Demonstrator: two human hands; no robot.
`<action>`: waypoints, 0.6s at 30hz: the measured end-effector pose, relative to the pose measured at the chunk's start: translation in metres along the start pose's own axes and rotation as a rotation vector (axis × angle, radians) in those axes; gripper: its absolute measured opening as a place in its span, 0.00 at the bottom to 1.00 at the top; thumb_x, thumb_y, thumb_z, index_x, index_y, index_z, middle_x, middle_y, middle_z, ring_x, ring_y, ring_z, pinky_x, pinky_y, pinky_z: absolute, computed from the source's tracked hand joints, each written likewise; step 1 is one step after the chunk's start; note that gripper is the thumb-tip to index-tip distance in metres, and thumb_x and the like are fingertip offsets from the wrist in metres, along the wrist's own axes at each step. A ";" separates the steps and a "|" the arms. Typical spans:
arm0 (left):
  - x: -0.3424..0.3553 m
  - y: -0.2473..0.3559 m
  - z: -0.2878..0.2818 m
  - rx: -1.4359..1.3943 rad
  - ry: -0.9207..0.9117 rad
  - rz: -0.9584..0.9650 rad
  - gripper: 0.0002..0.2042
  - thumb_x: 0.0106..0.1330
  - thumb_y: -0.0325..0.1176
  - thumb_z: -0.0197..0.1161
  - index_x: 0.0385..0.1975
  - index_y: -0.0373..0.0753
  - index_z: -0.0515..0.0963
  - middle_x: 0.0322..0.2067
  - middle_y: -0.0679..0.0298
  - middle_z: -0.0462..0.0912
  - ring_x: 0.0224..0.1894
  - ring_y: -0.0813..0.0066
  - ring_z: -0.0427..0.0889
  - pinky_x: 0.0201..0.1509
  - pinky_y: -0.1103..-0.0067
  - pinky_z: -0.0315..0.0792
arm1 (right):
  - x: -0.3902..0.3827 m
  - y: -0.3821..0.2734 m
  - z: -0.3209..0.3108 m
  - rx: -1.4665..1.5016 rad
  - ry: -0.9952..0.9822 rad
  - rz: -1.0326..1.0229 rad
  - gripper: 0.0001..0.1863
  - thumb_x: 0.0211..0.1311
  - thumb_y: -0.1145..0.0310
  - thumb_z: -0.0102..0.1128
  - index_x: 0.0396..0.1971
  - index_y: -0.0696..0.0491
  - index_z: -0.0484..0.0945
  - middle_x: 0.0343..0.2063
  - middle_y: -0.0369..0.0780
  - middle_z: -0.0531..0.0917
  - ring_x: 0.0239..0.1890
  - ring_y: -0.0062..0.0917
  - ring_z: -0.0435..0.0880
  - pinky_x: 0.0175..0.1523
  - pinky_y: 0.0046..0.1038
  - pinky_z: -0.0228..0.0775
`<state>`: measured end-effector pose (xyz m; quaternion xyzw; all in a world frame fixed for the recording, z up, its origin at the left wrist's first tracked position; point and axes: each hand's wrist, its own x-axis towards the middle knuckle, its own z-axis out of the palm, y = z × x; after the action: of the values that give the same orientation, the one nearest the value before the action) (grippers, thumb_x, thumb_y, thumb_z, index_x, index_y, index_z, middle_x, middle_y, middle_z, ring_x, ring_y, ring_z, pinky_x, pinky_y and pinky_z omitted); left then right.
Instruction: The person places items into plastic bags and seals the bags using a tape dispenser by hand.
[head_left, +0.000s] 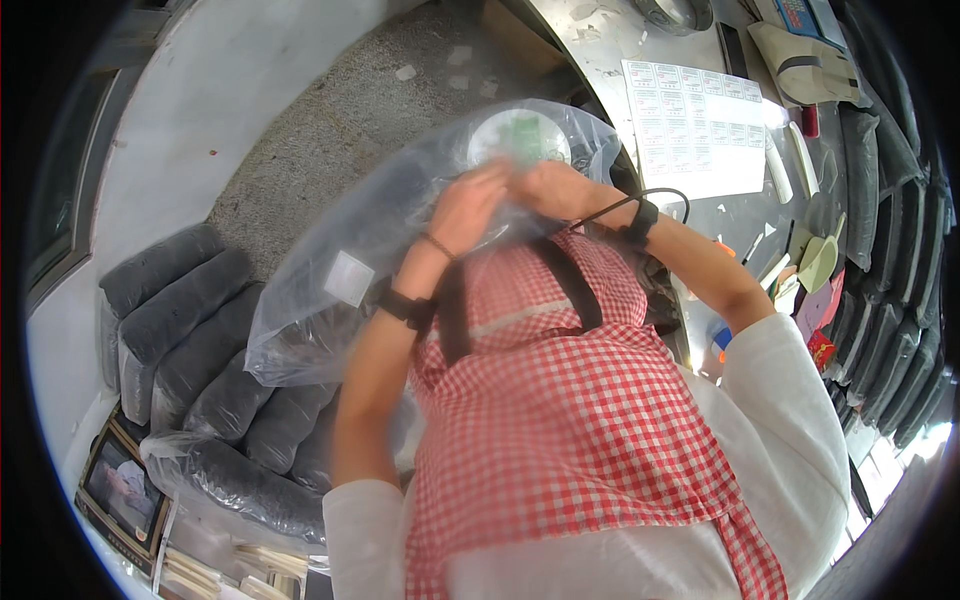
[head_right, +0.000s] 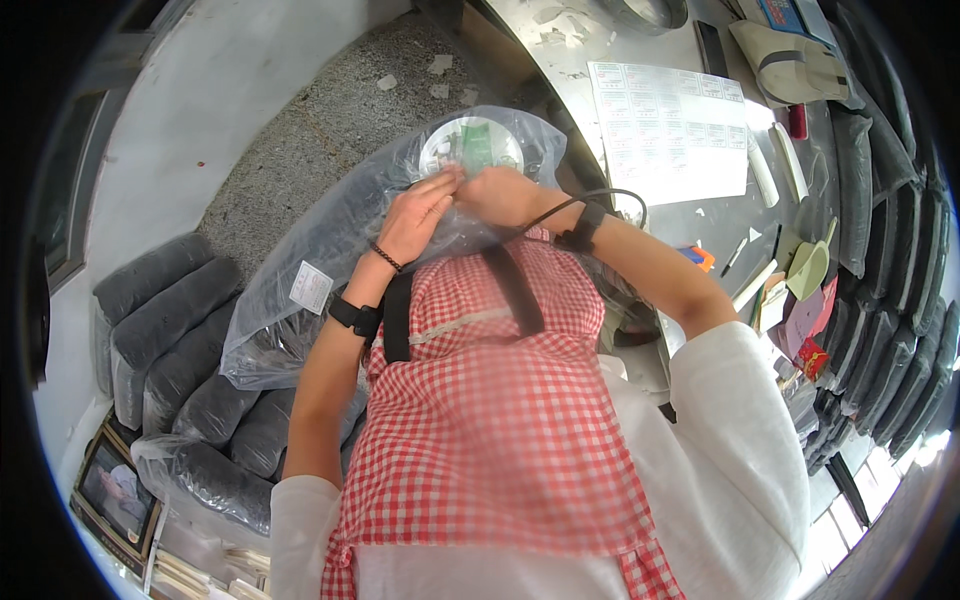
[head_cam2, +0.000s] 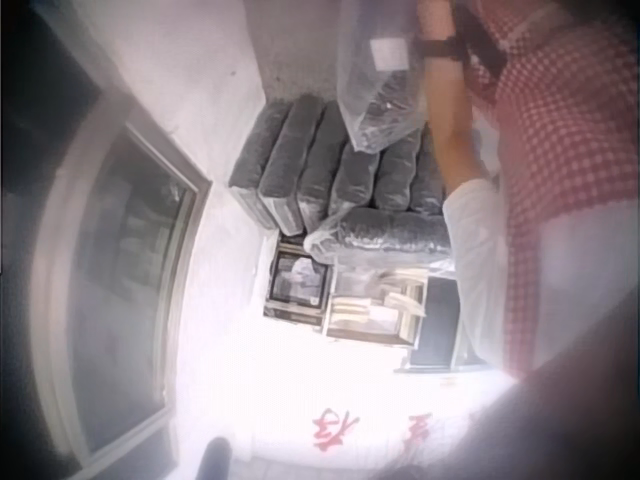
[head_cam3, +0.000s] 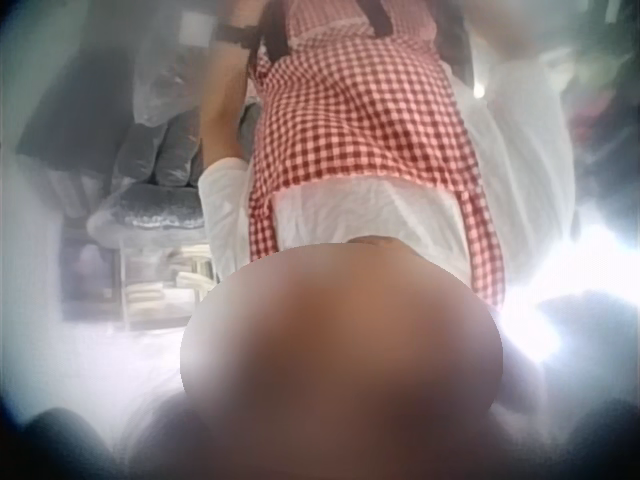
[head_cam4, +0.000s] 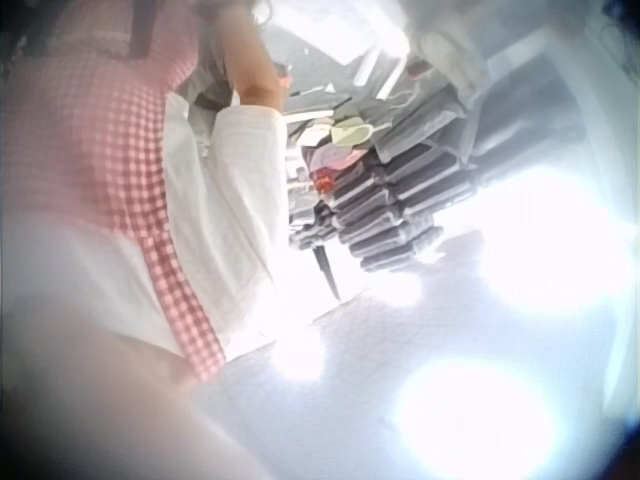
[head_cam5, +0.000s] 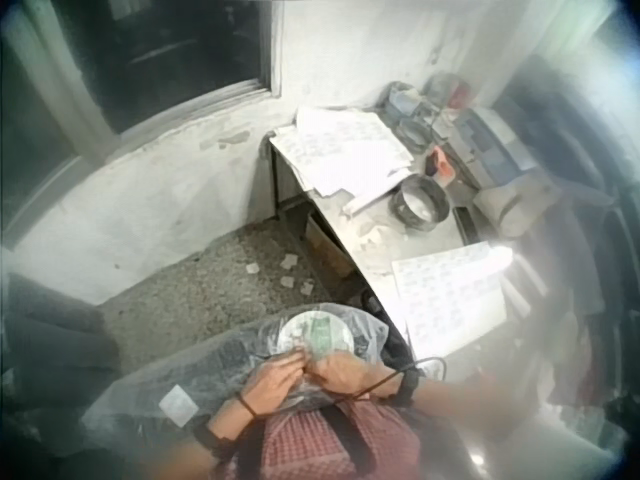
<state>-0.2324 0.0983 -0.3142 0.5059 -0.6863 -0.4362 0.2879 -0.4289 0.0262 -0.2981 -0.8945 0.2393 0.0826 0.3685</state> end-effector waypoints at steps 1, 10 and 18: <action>0.001 -0.004 0.000 0.034 -0.004 0.025 0.15 0.70 0.33 0.52 0.51 0.34 0.77 0.54 0.54 0.78 0.61 0.60 0.73 0.64 0.72 0.66 | -0.001 -0.002 0.002 -0.010 -0.005 0.062 0.09 0.58 0.64 0.53 0.30 0.54 0.78 0.25 0.44 0.83 0.28 0.39 0.84 0.35 0.40 0.76; 0.008 0.000 -0.012 -0.484 0.078 -0.268 0.14 0.73 0.34 0.50 0.48 0.34 0.80 0.51 0.58 0.81 0.56 0.71 0.78 0.59 0.77 0.69 | -0.023 -0.015 -0.012 -0.454 0.450 -0.334 0.06 0.48 0.71 0.56 0.28 0.54 0.77 0.27 0.39 0.77 0.30 0.28 0.83 0.30 0.29 0.75; 0.003 0.002 0.001 -0.105 0.115 -0.113 0.13 0.67 0.32 0.55 0.45 0.35 0.80 0.47 0.51 0.81 0.49 0.57 0.81 0.52 0.72 0.74 | 0.011 0.005 0.006 -0.426 0.088 -0.075 0.04 0.47 0.69 0.59 0.18 0.51 0.80 0.16 0.38 0.80 0.18 0.29 0.82 0.23 0.34 0.73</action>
<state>-0.2357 0.0960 -0.3129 0.5522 -0.6152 -0.4573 0.3279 -0.4212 0.0231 -0.3093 -0.9631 0.1990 0.0784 0.1633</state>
